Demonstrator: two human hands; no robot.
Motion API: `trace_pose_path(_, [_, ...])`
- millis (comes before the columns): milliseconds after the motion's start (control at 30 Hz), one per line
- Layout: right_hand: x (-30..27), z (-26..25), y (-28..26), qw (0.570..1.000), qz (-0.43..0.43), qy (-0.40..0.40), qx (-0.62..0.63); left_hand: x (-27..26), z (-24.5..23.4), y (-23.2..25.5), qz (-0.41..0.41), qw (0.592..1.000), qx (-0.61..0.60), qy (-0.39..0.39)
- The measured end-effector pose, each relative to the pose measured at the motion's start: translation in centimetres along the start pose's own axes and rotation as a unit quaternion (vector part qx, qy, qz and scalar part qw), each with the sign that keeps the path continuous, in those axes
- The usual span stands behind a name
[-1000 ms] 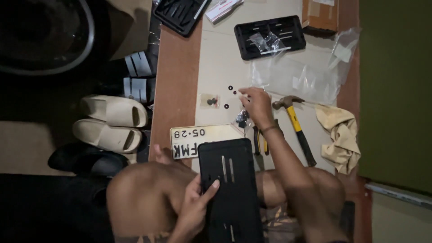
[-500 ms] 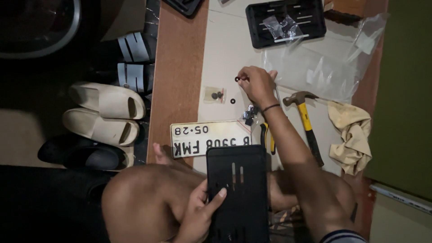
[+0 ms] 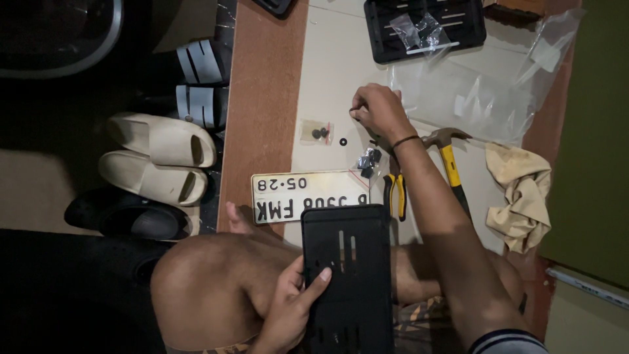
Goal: Unboxing and preparing a license plate holder for installation by organizing screws and components.
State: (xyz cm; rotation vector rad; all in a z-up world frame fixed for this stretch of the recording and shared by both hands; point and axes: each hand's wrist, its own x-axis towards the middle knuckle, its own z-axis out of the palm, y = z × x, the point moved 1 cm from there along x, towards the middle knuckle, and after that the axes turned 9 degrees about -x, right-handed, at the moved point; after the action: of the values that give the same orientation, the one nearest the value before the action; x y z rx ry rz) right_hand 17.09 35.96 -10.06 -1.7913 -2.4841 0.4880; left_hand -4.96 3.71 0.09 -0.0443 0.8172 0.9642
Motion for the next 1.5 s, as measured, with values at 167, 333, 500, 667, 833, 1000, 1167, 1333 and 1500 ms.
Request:
trace_pose_path(167, [-1.7, -2.4, -2.6, 0.997, -0.026, 0.063, 0.042, -0.1, 0.2, 0.1, 0.003, 1.000, -0.013, 0.005])
trace_pose_path(333, [-9.0, -8.2, -5.5, 0.926, 0.066, 0.109, 0.355, 0.0, 0.1, 0.0, 0.029, 1.000, 0.002, -0.004])
trace_pose_path(500, [-20.7, -11.5, -7.9, 0.862, 0.130, 0.108, 0.477, 0.2, -0.1, -0.5, 0.054, 0.998, 0.023, -0.021])
trace_pose_path(667, [-27.7, -12.2, -13.3, 0.814, 0.269, 0.081, 0.508, -1.0, 0.4, 0.3, 0.011, 1.000, 0.006, -0.026])
trace_pose_path(833, [-32.2, -12.2, -16.2, 0.854, 0.232, 0.094, 0.456, -3.1, 0.8, 0.3, 0.007, 0.998, -0.003, -0.059])
trace_pose_path(1000, [-34.3, -13.9, -17.5, 0.923, 0.113, 0.130, 0.344, -5.2, 1.9, 0.1, 0.013, 0.997, 0.025, -0.070])
trace_pose_path(1167, [-36.3, -15.8, -20.1, 0.950, 0.138, 0.200, 0.197, -6.7, 2.7, 0.0, 0.025, 0.994, 0.029, -0.103])
trace_pose_path(1333, [-36.3, -17.0, -20.8, 0.950, 0.058, 0.176, 0.250, -7.2, 2.4, -0.4, 0.017, 0.994, 0.017, -0.110])
trace_pose_path(1500, [-34.9, -16.6, -21.1, 0.959, 0.006, 0.112, 0.259, -7.7, 3.3, -0.2, 0.013, 0.992, -0.012, -0.122])
